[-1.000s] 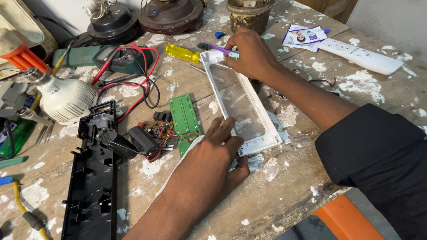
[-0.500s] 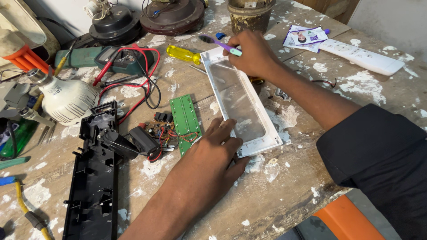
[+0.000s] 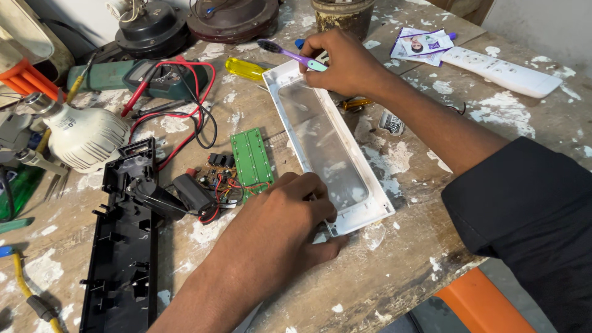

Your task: The person cleans parts of a disassembled LED light fixture at a cluttered workbench. They hold the clear plastic diffuser and scrub it with a purple toothbrush, then brush the white plastic frame on both sides, and finally brush the LED panel before picking at a small component on the board.

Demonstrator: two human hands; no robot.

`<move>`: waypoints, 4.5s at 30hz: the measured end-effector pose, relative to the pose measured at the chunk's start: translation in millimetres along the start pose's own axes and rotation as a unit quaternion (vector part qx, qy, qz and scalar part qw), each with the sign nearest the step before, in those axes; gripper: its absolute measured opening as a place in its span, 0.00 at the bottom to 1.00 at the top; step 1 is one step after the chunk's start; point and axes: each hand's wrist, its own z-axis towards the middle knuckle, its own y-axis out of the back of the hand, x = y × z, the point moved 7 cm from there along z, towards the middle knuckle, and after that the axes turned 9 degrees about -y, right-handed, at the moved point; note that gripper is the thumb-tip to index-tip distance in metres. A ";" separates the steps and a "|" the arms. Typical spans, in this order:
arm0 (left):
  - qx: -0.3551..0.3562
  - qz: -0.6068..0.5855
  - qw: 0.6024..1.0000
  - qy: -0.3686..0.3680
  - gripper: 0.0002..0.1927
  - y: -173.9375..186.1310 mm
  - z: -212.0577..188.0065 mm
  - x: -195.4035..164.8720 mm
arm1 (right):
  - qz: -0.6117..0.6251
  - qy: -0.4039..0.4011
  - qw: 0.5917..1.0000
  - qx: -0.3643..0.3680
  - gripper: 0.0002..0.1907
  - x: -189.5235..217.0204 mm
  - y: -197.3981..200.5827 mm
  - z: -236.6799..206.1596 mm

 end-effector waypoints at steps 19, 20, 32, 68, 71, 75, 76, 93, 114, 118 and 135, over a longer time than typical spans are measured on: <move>-0.030 -0.038 0.994 -0.103 0.30 5.1 0.1 -10.0 | -0.128 -0.020 0.988 0.081 0.20 2.3 -9.5 -6.6; -0.028 -0.032 0.993 -0.107 0.30 4.6 0.3 -10.7 | -0.130 -0.027 0.988 0.083 0.19 2.5 -8.8 -6.8; -0.008 -0.055 0.992 -0.111 0.28 -0.7 -0.5 -10.4 | -0.037 0.009 0.999 0.001 0.17 3.1 -19.5 -4.8; -0.053 -0.041 0.995 -0.076 0.29 -9.6 2.4 3.5 | -0.140 0.023 0.986 -0.089 0.15 -13.9 -8.3 18.1; -0.060 -0.026 0.996 -0.061 0.29 -9.2 2.5 9.2 | -0.118 0.037 0.991 -0.056 0.17 -9.6 -7.3 19.7; -0.062 -0.022 0.997 -0.048 0.29 -9.3 0.9 12.9 | -0.132 0.012 0.991 0.000 0.15 -6.8 -14.7 18.8; -0.058 -0.007 0.997 -0.043 0.30 -10.0 1.0 13.0 | -0.136 0.017 0.991 0.001 0.15 -4.5 -14.4 17.8; 0.116 -0.012 0.982 0.149 0.31 21.7 -19.5 43.6 | -0.109 0.164 0.980 -0.037 0.09 83.8 -6.9 -1.7; 0.039 -0.077 0.983 0.159 0.23 9.8 -12.9 69.8 | -0.118 0.158 0.980 0.028 0.12 101.8 -27.3 -16.6; -0.073 -0.087 0.989 0.094 0.15 22.7 -8.7 68.4 | -0.089 0.164 0.982 -0.022 0.12 101.5 -17.9 -14.7; 0.080 0.026 0.986 0.147 0.44 16.8 -14.1 45.3 | -0.077 0.139 0.987 0.013 0.12 100.0 -24.4 -13.0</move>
